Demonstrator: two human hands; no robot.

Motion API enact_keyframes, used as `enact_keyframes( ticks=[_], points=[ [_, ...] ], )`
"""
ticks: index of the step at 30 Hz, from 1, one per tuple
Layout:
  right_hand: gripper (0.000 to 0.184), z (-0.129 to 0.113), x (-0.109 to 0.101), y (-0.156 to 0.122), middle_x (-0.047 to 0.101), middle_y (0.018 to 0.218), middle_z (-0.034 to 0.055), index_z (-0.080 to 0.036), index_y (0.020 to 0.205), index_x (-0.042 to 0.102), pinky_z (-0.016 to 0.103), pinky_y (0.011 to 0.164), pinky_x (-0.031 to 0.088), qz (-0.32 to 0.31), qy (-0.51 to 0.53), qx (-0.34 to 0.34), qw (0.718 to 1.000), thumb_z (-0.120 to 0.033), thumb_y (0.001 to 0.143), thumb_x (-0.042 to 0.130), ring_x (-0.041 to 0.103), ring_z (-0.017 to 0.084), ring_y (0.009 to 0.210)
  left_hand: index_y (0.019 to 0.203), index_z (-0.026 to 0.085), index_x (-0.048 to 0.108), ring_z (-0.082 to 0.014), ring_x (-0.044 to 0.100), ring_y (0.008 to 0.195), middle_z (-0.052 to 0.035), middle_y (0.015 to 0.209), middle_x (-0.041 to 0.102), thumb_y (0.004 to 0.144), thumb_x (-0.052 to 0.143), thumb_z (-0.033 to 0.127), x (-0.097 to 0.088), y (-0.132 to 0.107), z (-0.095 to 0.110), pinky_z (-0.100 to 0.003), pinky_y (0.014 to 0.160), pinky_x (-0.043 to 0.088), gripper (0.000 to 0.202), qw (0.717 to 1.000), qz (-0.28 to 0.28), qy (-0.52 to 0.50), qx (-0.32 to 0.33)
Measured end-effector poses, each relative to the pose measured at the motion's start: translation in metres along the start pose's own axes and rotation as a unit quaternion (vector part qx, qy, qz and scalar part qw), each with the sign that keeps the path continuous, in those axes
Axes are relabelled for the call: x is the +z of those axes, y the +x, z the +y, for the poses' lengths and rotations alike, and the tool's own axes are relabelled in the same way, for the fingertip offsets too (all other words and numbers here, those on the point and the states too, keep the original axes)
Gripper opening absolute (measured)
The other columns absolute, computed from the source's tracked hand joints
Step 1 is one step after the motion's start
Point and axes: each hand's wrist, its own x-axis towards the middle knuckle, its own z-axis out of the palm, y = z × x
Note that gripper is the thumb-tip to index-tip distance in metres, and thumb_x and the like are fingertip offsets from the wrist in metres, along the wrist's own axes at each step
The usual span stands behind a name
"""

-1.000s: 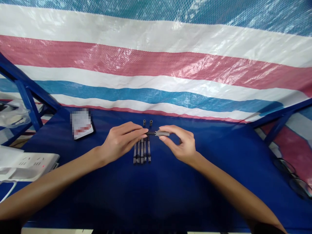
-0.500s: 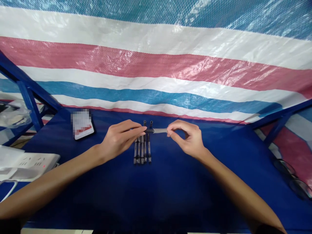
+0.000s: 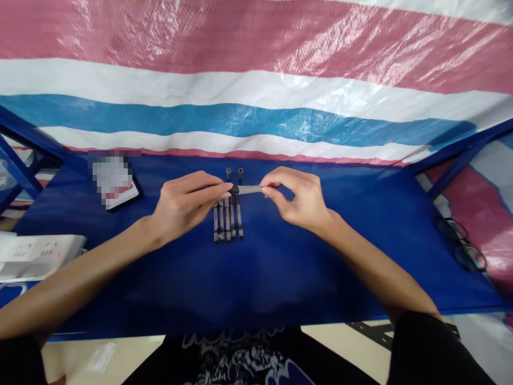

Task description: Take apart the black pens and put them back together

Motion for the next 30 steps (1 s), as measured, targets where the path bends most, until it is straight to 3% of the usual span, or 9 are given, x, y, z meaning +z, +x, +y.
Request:
enact_keyframes(
  ticks=[6,15,21,30],
  points=[
    [0.013,0.003,0.007,-0.003,0.066,0.079,0.0036,-0.019,0.084,0.060,0.027,0.062,0.048,0.004,-0.012,0.002,1.000,-0.015,0.089,0.048,0.060,0.014,0.067,0.100,0.017,0.068,-0.0113,0.064,0.075,-0.0050,0.088,0.070,0.090,0.057,0.020,0.005,-0.002,0.000,-0.023,0.066,0.054,0.016,0.999,0.010,-0.033,-0.022],
    [0.010,-0.011,0.011,-0.007,0.063,0.080,0.0039,-0.019,0.089,0.057,0.027,0.058,0.049,0.035,-0.007,-0.001,0.999,-0.013,0.084,0.050,0.057,0.012,0.059,0.099,0.018,0.067,-0.0108,0.065,0.075,-0.0038,0.087,0.070,0.088,0.058,0.015,0.006,-0.004,0.021,-0.022,0.067,0.055,0.015,0.996,0.060,-0.042,-0.041],
    [0.011,-0.018,0.014,-0.009,0.061,0.079,0.0035,-0.019,0.090,0.054,0.027,0.055,0.047,0.028,-0.004,-0.008,1.000,-0.012,0.083,0.048,0.055,0.011,0.056,0.106,0.018,0.061,-0.0074,0.062,0.065,-0.0002,0.080,0.070,0.086,0.062,0.017,0.010,-0.010,0.024,-0.018,0.063,0.054,0.020,0.993,0.081,-0.013,-0.079],
    [0.012,-0.020,0.017,-0.009,0.059,0.077,0.0043,-0.018,0.089,0.054,0.026,0.053,0.046,0.020,0.003,-0.020,1.000,-0.011,0.082,0.048,0.053,0.012,0.057,0.104,0.017,0.059,-0.0088,0.064,0.067,-0.0014,0.084,0.069,0.086,0.061,0.015,0.013,-0.013,0.024,-0.018,0.059,0.052,0.018,0.996,0.075,-0.004,-0.055]
  ],
)
